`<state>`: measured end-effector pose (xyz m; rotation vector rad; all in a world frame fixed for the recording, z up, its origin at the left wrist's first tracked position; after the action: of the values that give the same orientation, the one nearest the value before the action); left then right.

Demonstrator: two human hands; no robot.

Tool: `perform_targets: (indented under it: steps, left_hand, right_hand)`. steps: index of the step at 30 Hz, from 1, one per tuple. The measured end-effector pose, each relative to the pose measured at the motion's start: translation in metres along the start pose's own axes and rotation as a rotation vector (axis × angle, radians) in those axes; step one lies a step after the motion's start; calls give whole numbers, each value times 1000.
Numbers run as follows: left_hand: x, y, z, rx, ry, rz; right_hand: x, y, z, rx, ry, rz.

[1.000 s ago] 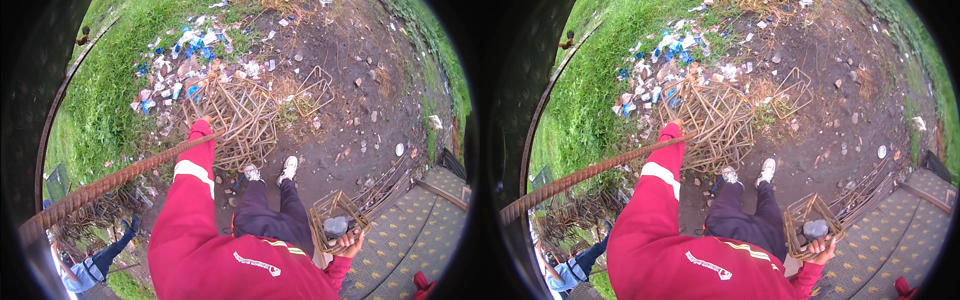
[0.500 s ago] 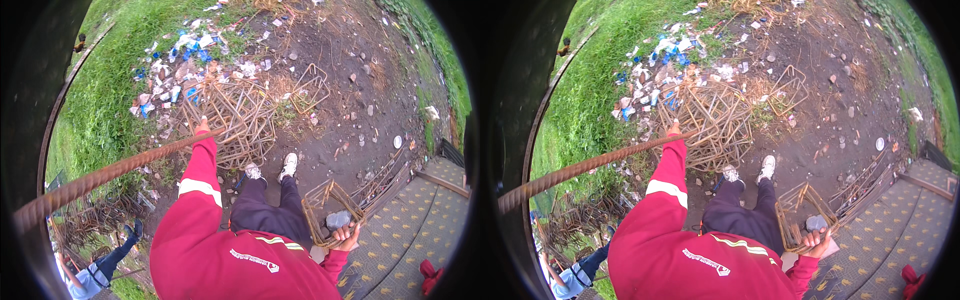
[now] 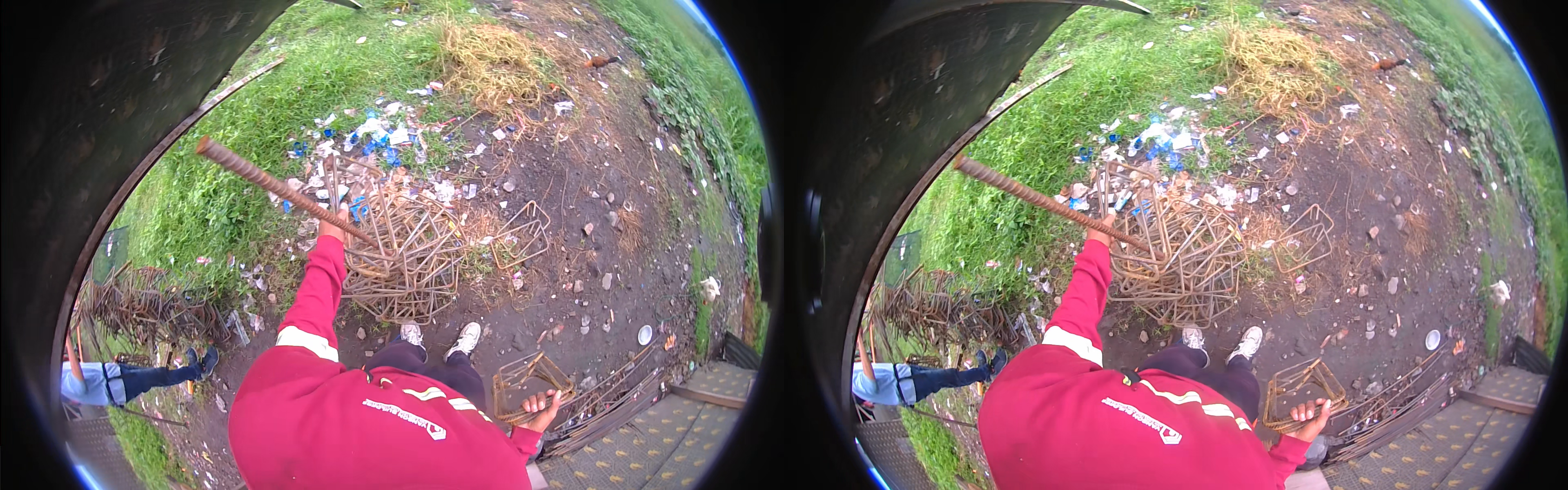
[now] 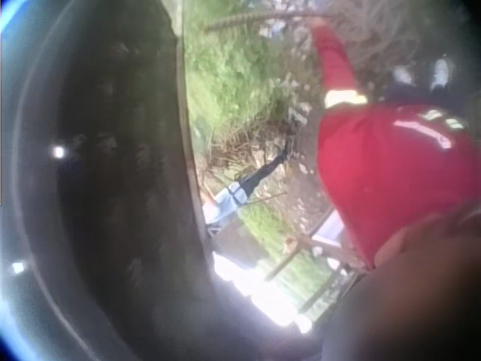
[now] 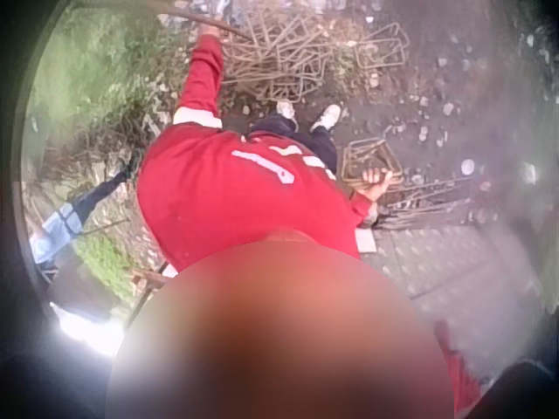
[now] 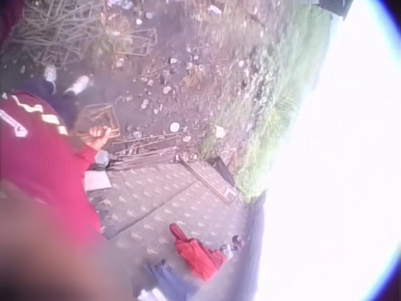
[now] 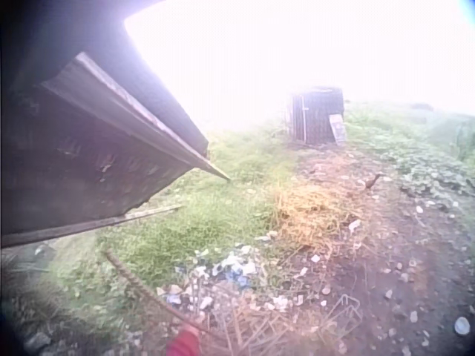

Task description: The person uses a long metal rod to separate and gather small U-shaped metal pieces from a mixed pile of scrap on the ground. They repeatedly lift, sort, and stack the pieces by hand into a neat pile while another person works nearby.

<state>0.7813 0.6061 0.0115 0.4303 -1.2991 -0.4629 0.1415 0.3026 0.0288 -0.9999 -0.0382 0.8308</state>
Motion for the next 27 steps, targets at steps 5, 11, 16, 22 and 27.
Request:
perform_targets:
  steps: [5,11,16,22,27]
  left_hand:
    - [93,94,83,-71,74,285]
    - [222,184,183,-9,-181,490]
    - [306,245,259,62,-591,431]
    - [408,257,344,-298,-809,356]
    - [439,182,357,-690,-719,423]
  right_hand:
    - [-12,-9,-31,-54,-36,-19]
    - [-13,-25,-83,-157,-148,-53]
    - [3,-60,-104,-328,-279,-106]
    - [10,-83,-108,-292,-331,-106]
    - [8,-117,-105,-433,-347,-141]
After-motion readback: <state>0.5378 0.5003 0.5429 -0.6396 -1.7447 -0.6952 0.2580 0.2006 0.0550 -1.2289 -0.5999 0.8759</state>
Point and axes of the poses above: each hand's wrist, its own z-axis away from the middle knuckle, its own y-axis out of the back of the hand, x = y × z, the point moved 9 cm from there along -z, towards the middle knuckle, and after that the axes turned 11 degrees about -z, right-handed, at the moved point
